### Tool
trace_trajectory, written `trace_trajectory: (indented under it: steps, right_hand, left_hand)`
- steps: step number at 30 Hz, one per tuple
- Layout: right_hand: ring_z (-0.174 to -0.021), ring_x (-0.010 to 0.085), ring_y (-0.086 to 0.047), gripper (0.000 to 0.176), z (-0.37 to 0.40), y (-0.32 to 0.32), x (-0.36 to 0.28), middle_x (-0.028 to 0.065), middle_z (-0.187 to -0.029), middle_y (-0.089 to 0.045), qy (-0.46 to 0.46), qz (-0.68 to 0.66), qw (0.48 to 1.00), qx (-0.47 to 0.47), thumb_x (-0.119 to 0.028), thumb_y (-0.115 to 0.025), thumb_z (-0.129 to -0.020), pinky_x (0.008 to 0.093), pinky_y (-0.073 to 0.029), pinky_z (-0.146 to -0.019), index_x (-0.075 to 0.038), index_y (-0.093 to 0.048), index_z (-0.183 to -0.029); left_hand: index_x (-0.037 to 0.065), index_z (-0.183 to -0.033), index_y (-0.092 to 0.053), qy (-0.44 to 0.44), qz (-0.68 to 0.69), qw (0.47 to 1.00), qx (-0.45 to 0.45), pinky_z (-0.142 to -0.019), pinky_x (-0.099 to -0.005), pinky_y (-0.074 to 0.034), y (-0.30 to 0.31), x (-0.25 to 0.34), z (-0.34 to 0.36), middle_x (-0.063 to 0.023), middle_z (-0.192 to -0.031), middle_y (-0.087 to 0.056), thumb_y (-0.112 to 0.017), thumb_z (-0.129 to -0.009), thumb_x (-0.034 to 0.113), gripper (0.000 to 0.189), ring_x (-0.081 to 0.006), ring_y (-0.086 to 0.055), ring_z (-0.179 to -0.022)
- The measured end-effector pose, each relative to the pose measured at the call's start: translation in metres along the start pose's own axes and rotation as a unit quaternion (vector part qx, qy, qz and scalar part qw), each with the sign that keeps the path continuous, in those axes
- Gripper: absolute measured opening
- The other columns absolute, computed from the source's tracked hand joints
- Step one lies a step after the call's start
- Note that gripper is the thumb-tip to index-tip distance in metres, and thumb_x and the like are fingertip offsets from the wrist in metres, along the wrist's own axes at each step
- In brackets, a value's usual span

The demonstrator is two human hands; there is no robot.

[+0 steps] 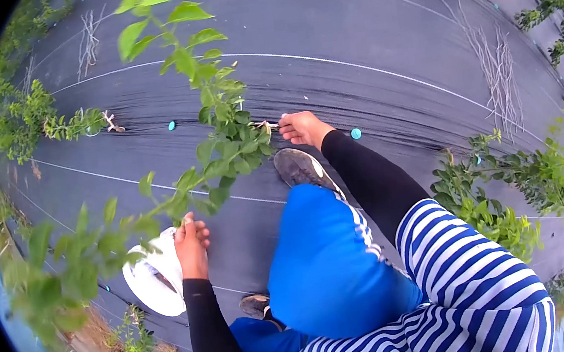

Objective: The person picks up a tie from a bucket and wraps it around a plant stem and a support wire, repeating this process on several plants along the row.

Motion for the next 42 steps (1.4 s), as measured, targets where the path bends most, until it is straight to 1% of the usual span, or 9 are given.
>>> trace_trajectory:
  steps: [7,9,13,15,17,23,25,27,42]
  right_hand:
    - [-0.060,0.0084,-0.048,0.019,-0.015,-0.019,0.015,-0.0003,-0.080,-0.059,-0.079,-0.130,0.981,-0.121,-0.026,-0.052,-0.091,0.0253,-0.036,-0.052,-0.009,-0.059,-0.093]
    - [-0.059,0.0078,-0.047,0.016,-0.015,-0.019,0.015,-0.0008,-0.077,-0.058,-0.090,-0.144,0.977,-0.130,-0.024,-0.052,-0.091,0.0247,-0.037,-0.050,-0.010,-0.058,-0.092]
    - [-0.056,0.0070,-0.047,0.013,-0.027,-0.005,0.029,-0.0014,-0.073,-0.057,-0.080,-0.127,0.983,-0.107,-0.019,-0.053,-0.090,0.0237,-0.038,-0.046,-0.007,-0.058,-0.088]
    - [-0.056,0.0068,-0.048,0.014,-0.028,0.007,0.025,-0.0013,-0.073,-0.057,-0.009,-0.013,0.996,-0.092,-0.018,-0.052,-0.090,0.0241,-0.040,-0.047,-0.006,-0.058,-0.086]
    - [-0.061,0.0100,-0.054,0.014,-0.021,0.014,0.018,0.0028,-0.080,-0.061,0.007,-0.046,0.992,-0.117,-0.014,-0.052,-0.087,0.0251,-0.045,-0.053,-0.003,-0.057,-0.095]
    - [-0.076,0.0158,-0.061,0.023,-0.033,-0.002,-0.016,0.0076,-0.087,-0.064,0.018,-0.241,0.932,-0.269,-0.019,-0.052,-0.084,0.0285,-0.049,-0.062,-0.005,-0.058,-0.101]
    - [-0.075,0.0212,-0.063,0.025,-0.040,-0.016,-0.043,0.0097,-0.082,-0.066,0.093,0.083,0.982,-0.141,-0.024,-0.054,-0.082,0.0347,-0.049,-0.064,-0.003,-0.064,-0.092]
    - [-0.077,0.0292,-0.064,0.031,-0.057,-0.038,-0.067,0.0150,-0.084,-0.067,0.379,0.376,0.837,-0.118,-0.028,-0.057,-0.081,0.0403,-0.049,-0.070,0.000,-0.066,-0.089]
    - [-0.084,0.0320,-0.063,0.034,-0.054,-0.084,-0.078,0.0152,-0.094,-0.066,0.167,0.686,0.679,-0.201,-0.027,-0.061,-0.075,0.0427,-0.049,-0.073,-0.002,-0.067,-0.096]
  left_hand:
    - [0.010,-0.120,-0.047,-0.257,-0.337,0.897,-0.129,-0.074,-0.0310,-0.048,-0.031,-0.039,-0.079,-0.0050,-0.110,-0.058,-0.049,-0.092,0.020,0.029,-0.0174,-0.058,-0.093]
    - [0.007,-0.118,-0.052,-0.052,0.106,0.980,-0.162,-0.069,-0.0270,-0.049,-0.057,-0.046,-0.069,-0.0062,-0.107,-0.058,-0.048,-0.089,0.015,0.031,-0.0151,-0.057,-0.087]
    - [0.009,-0.124,-0.048,0.085,0.277,0.933,-0.215,-0.081,-0.0362,-0.049,-0.085,-0.093,-0.103,-0.0084,-0.113,-0.057,-0.048,-0.090,0.020,0.036,-0.0230,-0.055,-0.100]
    - [0.007,-0.121,-0.049,-0.093,-0.063,0.971,-0.209,-0.084,-0.0397,-0.048,-0.100,-0.085,-0.099,-0.0113,-0.119,-0.055,-0.049,-0.091,0.026,0.035,-0.0292,-0.055,-0.107]
    - [0.007,-0.119,-0.051,0.154,0.338,0.897,-0.241,-0.087,-0.0422,-0.048,-0.115,-0.113,-0.112,-0.0132,-0.120,-0.054,-0.050,-0.090,0.025,0.034,-0.0316,-0.053,-0.110]
    - [0.007,-0.126,-0.045,0.246,0.457,0.800,-0.300,-0.101,-0.0484,-0.034,-0.169,-0.103,-0.107,-0.0123,-0.127,-0.050,-0.041,-0.091,0.033,0.043,-0.0342,-0.044,-0.121]
    - [0.008,-0.126,-0.046,0.264,0.472,0.793,-0.281,-0.101,-0.0477,-0.033,-0.183,-0.109,-0.111,-0.0116,-0.127,-0.051,-0.041,-0.091,0.034,0.044,-0.0337,-0.044,-0.121]
    - [0.010,-0.121,-0.052,0.211,0.463,0.800,-0.319,-0.101,-0.0449,-0.036,-0.193,-0.099,-0.107,-0.0069,-0.124,-0.054,-0.053,-0.086,0.032,0.041,-0.0248,-0.048,-0.118]
    - [0.012,-0.115,-0.056,0.205,0.465,0.800,-0.317,-0.097,-0.0408,-0.038,-0.218,-0.084,-0.107,-0.0053,-0.117,-0.058,-0.064,-0.075,0.002,0.042,-0.0217,-0.053,-0.108]
Point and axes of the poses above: each hand's wrist, its own z-axis away from the middle knuckle, its own y-axis out of the back of the hand, x = y × z, the point moved 5 cm from there along -z, towards the middle knuckle
